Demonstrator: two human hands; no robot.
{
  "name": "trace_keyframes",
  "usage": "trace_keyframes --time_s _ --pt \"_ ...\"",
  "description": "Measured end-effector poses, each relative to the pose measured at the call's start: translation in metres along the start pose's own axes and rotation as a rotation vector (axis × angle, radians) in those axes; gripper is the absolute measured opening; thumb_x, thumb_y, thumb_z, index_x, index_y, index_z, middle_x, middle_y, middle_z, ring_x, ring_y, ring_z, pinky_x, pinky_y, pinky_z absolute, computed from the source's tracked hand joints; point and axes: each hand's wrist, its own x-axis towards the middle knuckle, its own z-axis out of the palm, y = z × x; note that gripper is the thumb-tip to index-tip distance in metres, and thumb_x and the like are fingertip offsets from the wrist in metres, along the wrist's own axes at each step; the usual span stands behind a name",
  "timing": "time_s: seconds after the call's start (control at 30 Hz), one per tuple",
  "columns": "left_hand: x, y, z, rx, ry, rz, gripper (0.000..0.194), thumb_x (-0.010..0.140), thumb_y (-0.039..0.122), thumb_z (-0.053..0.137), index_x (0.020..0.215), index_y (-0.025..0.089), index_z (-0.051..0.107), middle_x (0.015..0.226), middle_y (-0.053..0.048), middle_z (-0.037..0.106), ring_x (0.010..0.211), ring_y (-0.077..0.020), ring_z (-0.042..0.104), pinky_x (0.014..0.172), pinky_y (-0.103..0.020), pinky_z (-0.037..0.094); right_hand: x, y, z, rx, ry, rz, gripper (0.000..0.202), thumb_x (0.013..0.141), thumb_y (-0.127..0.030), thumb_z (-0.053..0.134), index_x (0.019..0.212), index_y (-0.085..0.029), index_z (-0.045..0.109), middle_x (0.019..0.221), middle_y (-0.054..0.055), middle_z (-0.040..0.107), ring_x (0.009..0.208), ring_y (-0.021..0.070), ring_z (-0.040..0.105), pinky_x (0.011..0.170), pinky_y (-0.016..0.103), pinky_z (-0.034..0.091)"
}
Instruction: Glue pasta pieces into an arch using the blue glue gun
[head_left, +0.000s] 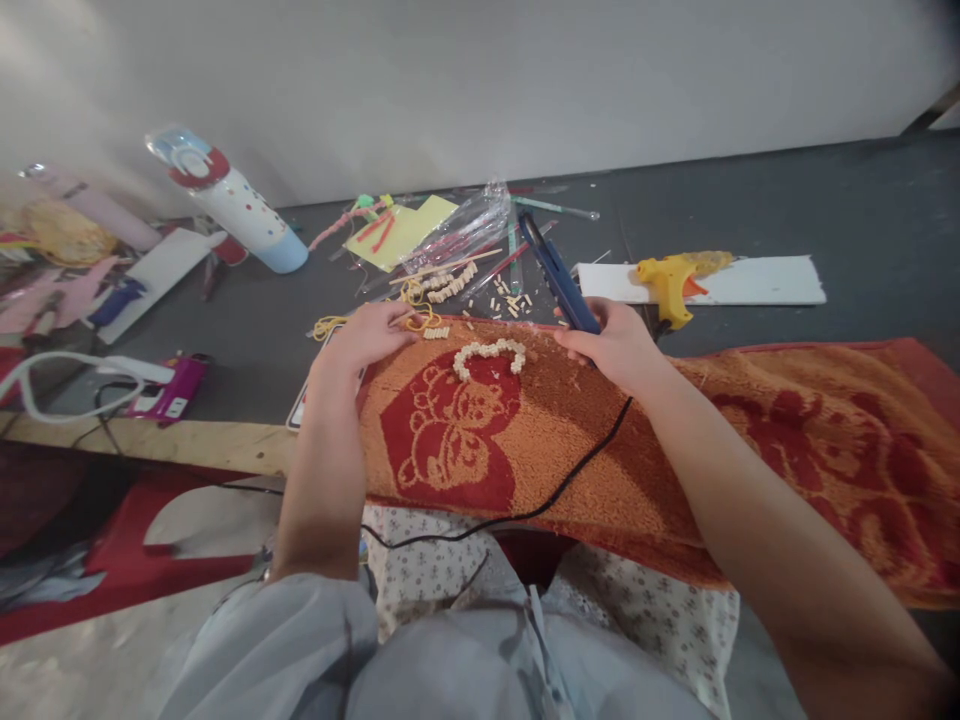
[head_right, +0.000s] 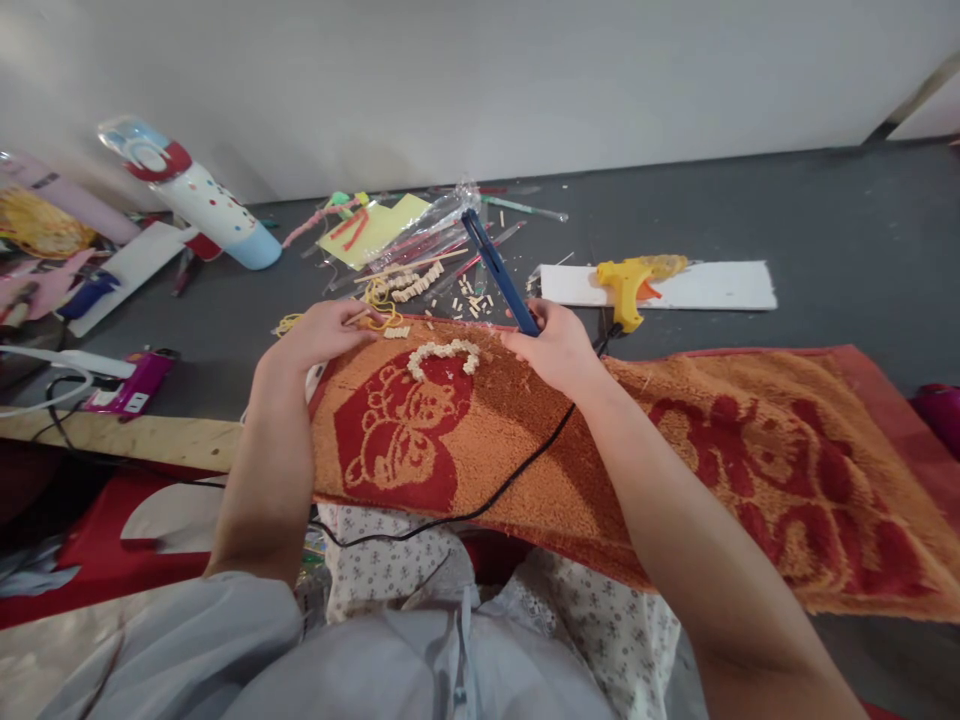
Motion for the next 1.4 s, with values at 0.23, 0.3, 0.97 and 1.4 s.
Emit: trace_keyframes --time_s 0.23,0.3,0.97,1.4 --pt "-0.004 0.005 -0.004 0.01 0.009 0.012 0.024 0.078 0.028 0.057 0.097 0.02 0.07 0.104 -0.005 0.073 0.084 -0.0204 0.063 0.073 -0.027 0.043 -0.007 -0.011 0.004 0.16 -0.024 0.052 0.032 0.067 -0.03 0.073 0.093 -0.02 0.059 0.061 -0.002 0.054 0.054 0.0135 0.049 0.054 0.032 0.04" --pt "-0.005 0.007 -0.004 0.036 0.037 -0.005 0.025 0.08 0.027 0.056 0.1 0.018 0.068 0.101 -0.006 0.073 0.083 -0.0207 0.062 0.074 -0.027 0.043 -0.009 -0.014 0.005 0.245 -0.053 0.043 0.031 0.069 -0.035 0.074 0.091 -0.021 0.057 0.062 -0.002 0.053 0.056 0.0136 0.05 0.054 0.031 0.041" --pt "-0.019 0.018 -0.009 -0.147 0.025 -0.067 0.022 0.087 0.027 0.05 0.099 0.02 0.067 0.088 -0.005 0.074 0.082 -0.0188 0.067 0.078 -0.029 0.049 -0.012 -0.015 0.013 0.512 -0.107 0.155 0.039 0.069 -0.051 0.077 0.079 -0.021 0.054 0.073 0.0 0.057 0.062 0.0126 0.057 0.059 0.029 0.049" --pt "-0.018 0.016 -0.006 0.05 0.138 -0.043 0.019 0.078 0.028 0.057 0.086 0.018 0.071 0.086 -0.007 0.071 0.079 -0.0211 0.063 0.073 -0.031 0.046 -0.011 -0.012 0.015 0.506 -0.102 0.165 0.04 0.066 -0.049 0.082 0.079 -0.02 0.058 0.07 -0.002 0.059 0.058 0.0105 0.058 0.055 0.025 0.049"
